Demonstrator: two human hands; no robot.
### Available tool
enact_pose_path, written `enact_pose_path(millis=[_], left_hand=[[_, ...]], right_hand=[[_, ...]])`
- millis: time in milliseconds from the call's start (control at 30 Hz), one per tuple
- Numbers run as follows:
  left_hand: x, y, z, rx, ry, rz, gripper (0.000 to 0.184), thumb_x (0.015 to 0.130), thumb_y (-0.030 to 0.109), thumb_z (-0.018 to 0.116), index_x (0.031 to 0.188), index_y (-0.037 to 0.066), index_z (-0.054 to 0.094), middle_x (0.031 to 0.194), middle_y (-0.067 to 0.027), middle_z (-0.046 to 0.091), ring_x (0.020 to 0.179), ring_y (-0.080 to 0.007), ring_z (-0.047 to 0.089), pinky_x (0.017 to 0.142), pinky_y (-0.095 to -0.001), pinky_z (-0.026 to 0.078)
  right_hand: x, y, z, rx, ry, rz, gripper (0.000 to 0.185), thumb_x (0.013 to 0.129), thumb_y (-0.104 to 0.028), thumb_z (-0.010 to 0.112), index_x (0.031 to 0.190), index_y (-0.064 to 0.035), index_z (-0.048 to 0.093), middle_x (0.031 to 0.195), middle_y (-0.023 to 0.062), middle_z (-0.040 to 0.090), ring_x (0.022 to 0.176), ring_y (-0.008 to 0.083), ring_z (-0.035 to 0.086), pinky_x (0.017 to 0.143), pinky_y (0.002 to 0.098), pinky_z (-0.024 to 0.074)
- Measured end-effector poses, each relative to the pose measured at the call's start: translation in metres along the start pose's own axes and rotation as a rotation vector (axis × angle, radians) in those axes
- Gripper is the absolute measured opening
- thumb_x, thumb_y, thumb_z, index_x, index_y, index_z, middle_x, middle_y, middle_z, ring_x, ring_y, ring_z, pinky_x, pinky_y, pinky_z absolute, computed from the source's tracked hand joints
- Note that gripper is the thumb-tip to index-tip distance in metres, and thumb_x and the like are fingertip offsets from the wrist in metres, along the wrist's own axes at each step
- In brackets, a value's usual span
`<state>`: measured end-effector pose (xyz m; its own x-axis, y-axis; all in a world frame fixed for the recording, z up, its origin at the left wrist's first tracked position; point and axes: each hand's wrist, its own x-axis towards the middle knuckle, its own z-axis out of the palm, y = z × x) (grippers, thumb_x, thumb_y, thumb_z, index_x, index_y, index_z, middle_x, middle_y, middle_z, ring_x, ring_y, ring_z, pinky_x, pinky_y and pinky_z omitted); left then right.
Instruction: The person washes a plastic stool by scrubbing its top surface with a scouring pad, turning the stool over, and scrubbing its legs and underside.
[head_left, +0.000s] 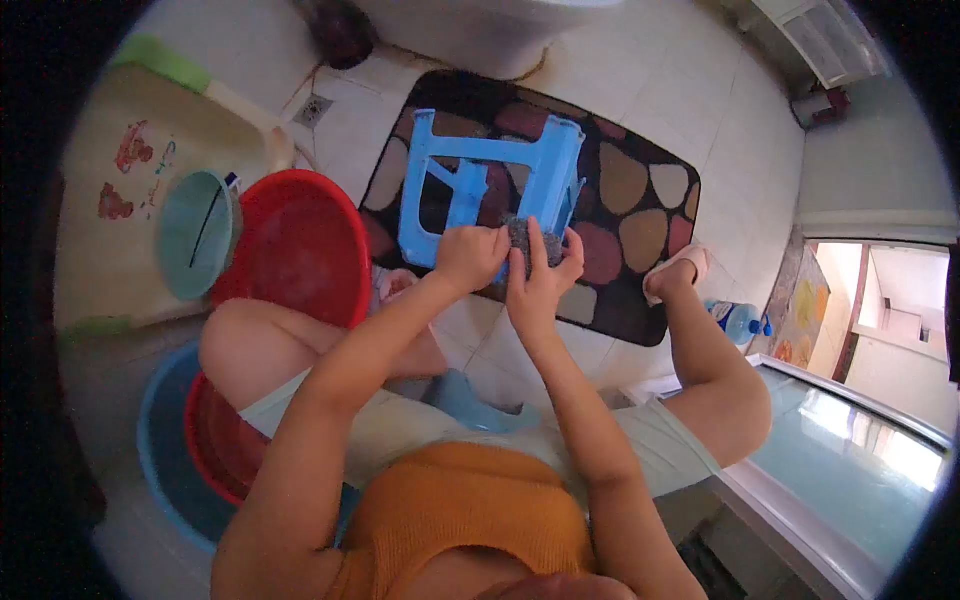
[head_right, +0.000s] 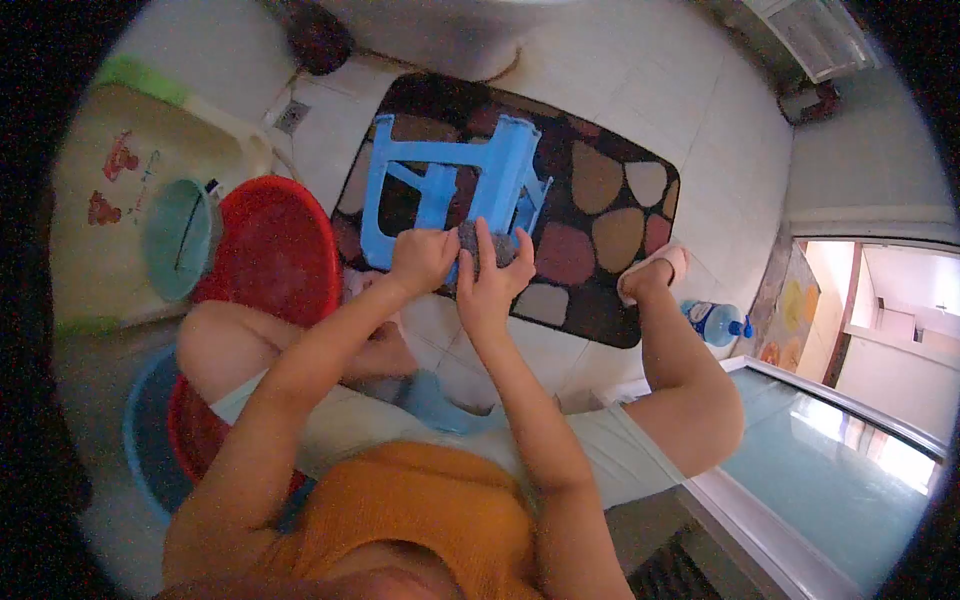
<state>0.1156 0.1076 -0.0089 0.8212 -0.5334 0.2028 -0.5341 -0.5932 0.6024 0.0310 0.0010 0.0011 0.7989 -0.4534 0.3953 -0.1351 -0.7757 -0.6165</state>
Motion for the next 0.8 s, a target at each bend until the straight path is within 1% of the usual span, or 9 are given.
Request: enact_pose_path(millis=[133, 300, 400, 433, 500, 600, 667, 767, 800], left_hand=[[-0.020, -0.008, 0.032, 0.084, -0.013, 0.081, 0.039, 0.092, 0.026, 0.054, 0.058, 0.010, 0.063, 0.058, -0.0147, 0.063, 0.051, -0.0354, 0.062, 0.050, -0.0482, 0.049], [-0.017, 0.012, 0.055, 0.155, -0.049, 0.194, 0.037, 0.088, 0.025, 0.058, 0.053, 0.013, 0.063, 0.054, -0.0132, 0.062, 0.046, -0.0318, 0.061, 0.047, -0.0480, 0.050], [-0.019, 0.019, 0.079, 0.164, -0.061, 0.192, 0.037, 0.087, 0.024, 0.060, 0.052, 0.012, 0.062, 0.052, -0.0126, 0.061, 0.045, -0.0300, 0.061, 0.046, -0.0465, 0.049], [-0.022, 0.015, 0.084, 0.166, -0.037, 0.206, 0.036, 0.086, 0.024, 0.061, 0.052, 0.012, 0.062, 0.051, -0.0122, 0.060, 0.044, -0.0295, 0.061, 0.045, -0.0458, 0.049], [-0.023, 0.013, 0.085, 0.164, -0.030, 0.230, 0.036, 0.086, 0.024, 0.061, 0.052, 0.012, 0.062, 0.051, -0.0118, 0.060, 0.044, -0.0289, 0.060, 0.045, -0.0449, 0.047], [-0.018, 0.018, 0.075, 0.171, -0.052, 0.258, 0.037, 0.087, 0.025, 0.061, 0.052, 0.011, 0.062, 0.052, -0.0119, 0.061, 0.043, -0.0285, 0.059, 0.045, -0.0445, 0.046], [-0.019, 0.021, 0.071, 0.187, -0.085, 0.280, 0.038, 0.087, 0.025, 0.060, 0.053, 0.011, 0.062, 0.052, -0.0119, 0.061, 0.043, -0.0285, 0.058, 0.046, -0.0445, 0.046], [-0.005, 0.032, 0.062, 0.222, -0.097, 0.205, 0.037, 0.088, 0.025, 0.060, 0.054, 0.011, 0.061, 0.052, -0.0115, 0.060, 0.043, -0.0294, 0.058, 0.049, -0.0437, 0.047], [-0.006, 0.031, 0.065, 0.225, -0.112, 0.200, 0.036, 0.088, 0.024, 0.060, 0.054, 0.011, 0.061, 0.052, -0.0115, 0.060, 0.044, -0.0298, 0.058, 0.049, -0.0437, 0.047]], right_hand=[[0.022, 0.042, 0.025, -0.173, 0.024, -0.047, 0.049, 0.086, -0.018, 0.067, 0.134, -0.0142, 0.059, 0.126, 0.0253, 0.045, 0.115, 0.0405, 0.042, 0.099, 0.0487, 0.0332], [0.110, 0.075, 0.034, -0.203, 0.100, 0.219, 0.042, 0.086, -0.022, 0.067, 0.121, -0.0012, 0.056, 0.123, 0.0248, 0.049, 0.111, 0.0426, 0.047, 0.093, 0.0515, 0.0379], [0.067, 0.092, 0.017, -0.168, -0.016, 0.409, 0.043, 0.085, -0.025, 0.068, 0.117, 0.0008, 0.054, 0.123, 0.0240, 0.049, 0.107, 0.0406, 0.050, 0.095, 0.0486, 0.0378], [0.026, 0.109, 0.025, -0.131, 0.059, 0.214, 0.048, 0.086, -0.024, 0.067, 0.123, 0.0015, 0.049, 0.119, 0.0247, 0.051, 0.107, 0.0395, 0.052, 0.097, 0.0473, 0.0389], [-0.016, 0.098, 0.029, 0.081, 0.095, 0.364, 0.056, 0.090, -0.019, 0.060, 0.136, 0.0048, 0.039, 0.126, 0.0276, 0.052, 0.124, 0.0404, 0.048, 0.105, 0.0469, 0.0356], [0.047, 0.070, 0.012, 0.333, 0.083, 0.531, 0.061, 0.095, -0.021, 0.054, 0.144, 0.0077, 0.032, 0.141, 0.0314, 0.043, 0.134, 0.0412, 0.041, 0.112, 0.0430, 0.0319], [0.104, 0.113, 0.032, 0.083, 0.078, 0.355, 0.060, 0.096, -0.028, 0.055, 0.141, 0.0073, 0.037, 0.141, 0.0310, 0.043, 0.131, 0.0435, 0.042, 0.110, 0.0445, 0.0342], [0.127, 0.113, 0.032, 0.139, -0.062, 0.488, 0.060, 0.096, -0.029, 0.054, 0.142, 0.0053, 0.037, 0.136, 0.0300, 0.047, 0.125, 0.0443, 0.047, 0.106, 0.0455, 0.0381], [0.111, 0.111, 0.029, 0.141, -0.008, 0.423, 0.058, 0.096, -0.028, 0.052, 0.143, 0.0032, 0.039, 0.131, 0.0300, 0.054, 0.122, 0.0439, 0.051, 0.103, 0.0446, 0.0403]])
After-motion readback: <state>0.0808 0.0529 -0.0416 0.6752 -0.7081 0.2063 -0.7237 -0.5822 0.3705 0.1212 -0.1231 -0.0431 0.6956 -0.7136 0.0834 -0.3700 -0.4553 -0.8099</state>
